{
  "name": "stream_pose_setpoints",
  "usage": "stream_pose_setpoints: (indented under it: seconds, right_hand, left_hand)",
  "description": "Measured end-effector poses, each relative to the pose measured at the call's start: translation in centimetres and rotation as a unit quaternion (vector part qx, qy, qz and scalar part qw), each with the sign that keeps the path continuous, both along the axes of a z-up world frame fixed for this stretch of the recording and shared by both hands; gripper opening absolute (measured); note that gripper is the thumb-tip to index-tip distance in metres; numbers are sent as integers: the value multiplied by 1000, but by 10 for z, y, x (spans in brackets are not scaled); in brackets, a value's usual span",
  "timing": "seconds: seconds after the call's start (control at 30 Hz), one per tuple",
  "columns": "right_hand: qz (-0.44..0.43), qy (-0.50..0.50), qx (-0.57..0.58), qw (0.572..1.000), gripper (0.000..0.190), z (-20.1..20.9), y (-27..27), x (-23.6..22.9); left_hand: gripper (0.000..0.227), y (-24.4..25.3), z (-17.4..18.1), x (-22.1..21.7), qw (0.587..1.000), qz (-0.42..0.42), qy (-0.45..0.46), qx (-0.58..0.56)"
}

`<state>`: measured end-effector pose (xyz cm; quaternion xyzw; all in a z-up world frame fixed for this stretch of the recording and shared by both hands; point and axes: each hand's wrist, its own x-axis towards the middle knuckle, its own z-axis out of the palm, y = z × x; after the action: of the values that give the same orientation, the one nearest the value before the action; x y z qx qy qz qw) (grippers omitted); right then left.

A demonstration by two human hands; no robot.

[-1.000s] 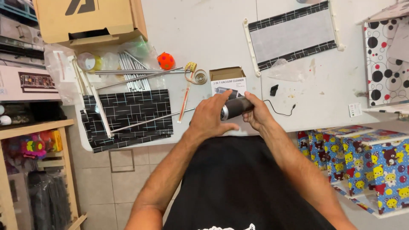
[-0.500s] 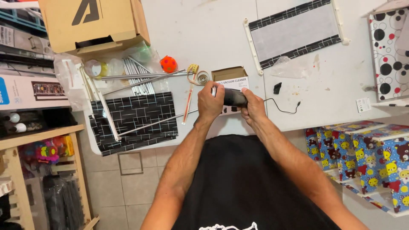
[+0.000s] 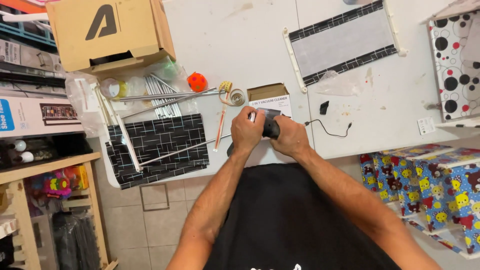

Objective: Unboxing a small handheld vacuum and then assembling a multi-tier storage rack using metal rods and patterned panels.

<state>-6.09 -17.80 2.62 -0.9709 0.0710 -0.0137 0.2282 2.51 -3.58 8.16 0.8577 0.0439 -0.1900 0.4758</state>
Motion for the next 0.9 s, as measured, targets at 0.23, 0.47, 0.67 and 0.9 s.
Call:
stream_pose_setpoints:
  seconds: [0.23,0.47,0.67,0.9]
  right_hand:
    - [56,65,37,996,32,6,-11,1]
    - [91,217,52,970,40,35,-13,16]
    - [56,409,356,838,31,34,-29,19]
    - [49,367,263,891,32,29,-12,21]
  left_hand:
    - [18,17,-54,-25,988,16,-139,-63]
    - [18,29,-52,-25,986,-2,-137,-92]
    - [48,50,-36,-26,966,-157,-126,-160]
    - [36,50,-50,-29,985,-115,-36,-122]
